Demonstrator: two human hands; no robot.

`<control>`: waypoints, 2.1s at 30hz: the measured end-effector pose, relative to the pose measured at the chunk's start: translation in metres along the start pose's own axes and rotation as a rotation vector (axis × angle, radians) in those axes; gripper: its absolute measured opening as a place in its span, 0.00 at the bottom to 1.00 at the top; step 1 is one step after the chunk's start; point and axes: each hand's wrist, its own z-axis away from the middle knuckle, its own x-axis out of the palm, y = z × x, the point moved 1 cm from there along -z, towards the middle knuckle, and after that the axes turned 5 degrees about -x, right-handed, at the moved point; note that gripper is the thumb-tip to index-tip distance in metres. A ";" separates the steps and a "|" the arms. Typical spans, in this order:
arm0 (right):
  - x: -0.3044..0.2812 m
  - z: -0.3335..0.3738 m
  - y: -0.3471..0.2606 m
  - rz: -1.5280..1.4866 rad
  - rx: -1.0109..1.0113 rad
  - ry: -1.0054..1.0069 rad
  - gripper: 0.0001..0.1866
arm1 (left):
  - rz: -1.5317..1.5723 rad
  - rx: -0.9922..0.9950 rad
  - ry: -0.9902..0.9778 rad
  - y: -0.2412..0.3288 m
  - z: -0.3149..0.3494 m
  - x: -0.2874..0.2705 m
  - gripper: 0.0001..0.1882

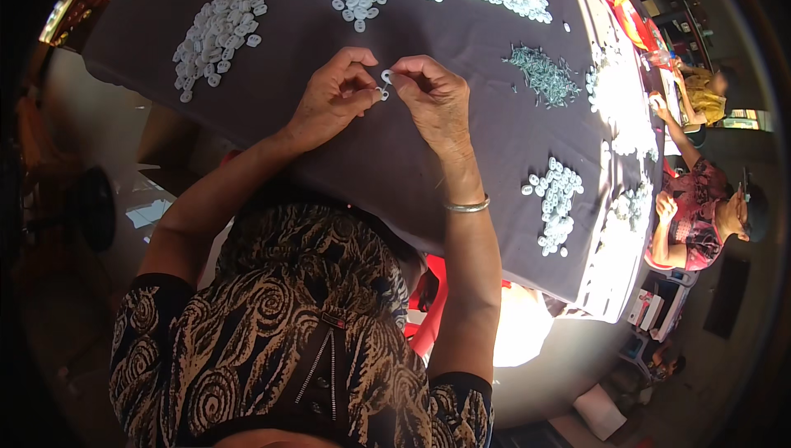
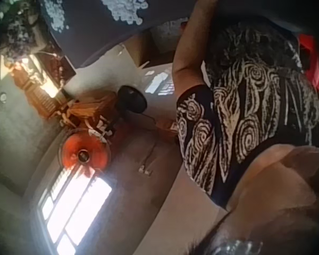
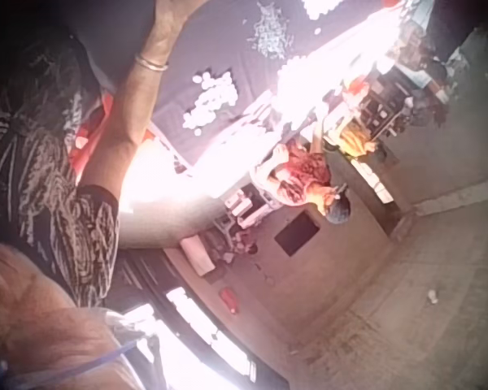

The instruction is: Manually assembling small plastic connectors by inserting pins and beads using a needle tool.

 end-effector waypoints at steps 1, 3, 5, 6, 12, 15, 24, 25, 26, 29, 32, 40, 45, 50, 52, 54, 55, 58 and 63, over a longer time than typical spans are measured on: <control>0.000 0.000 0.001 -0.009 0.012 -0.002 0.05 | 0.006 0.006 -0.001 0.000 0.000 0.000 0.19; 0.000 0.000 0.002 -0.018 0.024 -0.002 0.05 | 0.012 0.012 -0.003 0.000 0.000 0.001 0.19; -0.001 0.000 0.002 -0.052 0.017 -0.008 0.05 | 0.006 0.022 -0.001 -0.001 0.000 0.001 0.19; -0.001 0.000 0.002 -0.053 0.017 -0.009 0.05 | 0.006 0.021 0.000 -0.001 0.000 0.000 0.19; -0.001 0.000 -0.001 -0.015 0.010 -0.009 0.05 | 0.002 0.022 -0.012 0.000 0.000 0.000 0.19; -0.001 0.000 -0.001 -0.021 0.004 -0.013 0.06 | 0.010 0.006 -0.016 0.000 0.000 0.000 0.19; 0.000 0.001 0.000 -0.030 -0.036 -0.047 0.06 | 0.019 -0.003 -0.017 0.001 0.000 0.000 0.19; -0.001 0.001 0.000 -0.043 -0.025 -0.056 0.06 | 0.016 -0.004 -0.020 0.001 0.000 0.000 0.19; -0.001 0.001 0.001 -0.056 -0.015 -0.065 0.06 | 0.012 -0.004 -0.023 0.001 0.000 -0.001 0.19; 0.000 0.001 0.002 -0.072 -0.015 -0.064 0.06 | 0.021 -0.018 -0.017 0.001 0.000 0.000 0.19; 0.002 0.002 -0.002 -0.026 -0.034 -0.076 0.06 | 0.045 -0.026 -0.015 0.004 0.000 0.000 0.18; 0.003 0.001 -0.003 -0.058 -0.040 -0.104 0.06 | 0.033 -0.016 -0.006 0.006 0.001 0.000 0.17; 0.002 0.002 -0.003 -0.105 -0.008 -0.127 0.06 | 0.087 -0.028 -0.017 0.004 0.001 0.000 0.17; 0.006 0.003 0.002 -0.120 -0.027 -0.107 0.05 | 0.067 -0.019 0.000 0.004 0.001 -0.001 0.17; 0.007 0.003 0.002 -0.091 -0.040 -0.102 0.05 | 0.054 -0.005 0.006 0.002 0.001 -0.001 0.17; 0.007 0.003 0.001 -0.062 -0.053 -0.096 0.05 | 0.040 0.009 0.013 0.002 0.001 -0.001 0.18; 0.005 0.003 0.000 -0.073 -0.032 -0.110 0.06 | 0.075 -0.015 0.006 0.004 0.001 -0.001 0.18; 0.004 0.003 0.000 -0.107 -0.003 -0.134 0.07 | 0.117 -0.037 -0.004 0.004 0.001 -0.001 0.18; 0.006 0.005 0.002 -0.151 -0.058 -0.113 0.10 | 0.137 -0.038 -0.015 0.003 0.000 -0.003 0.18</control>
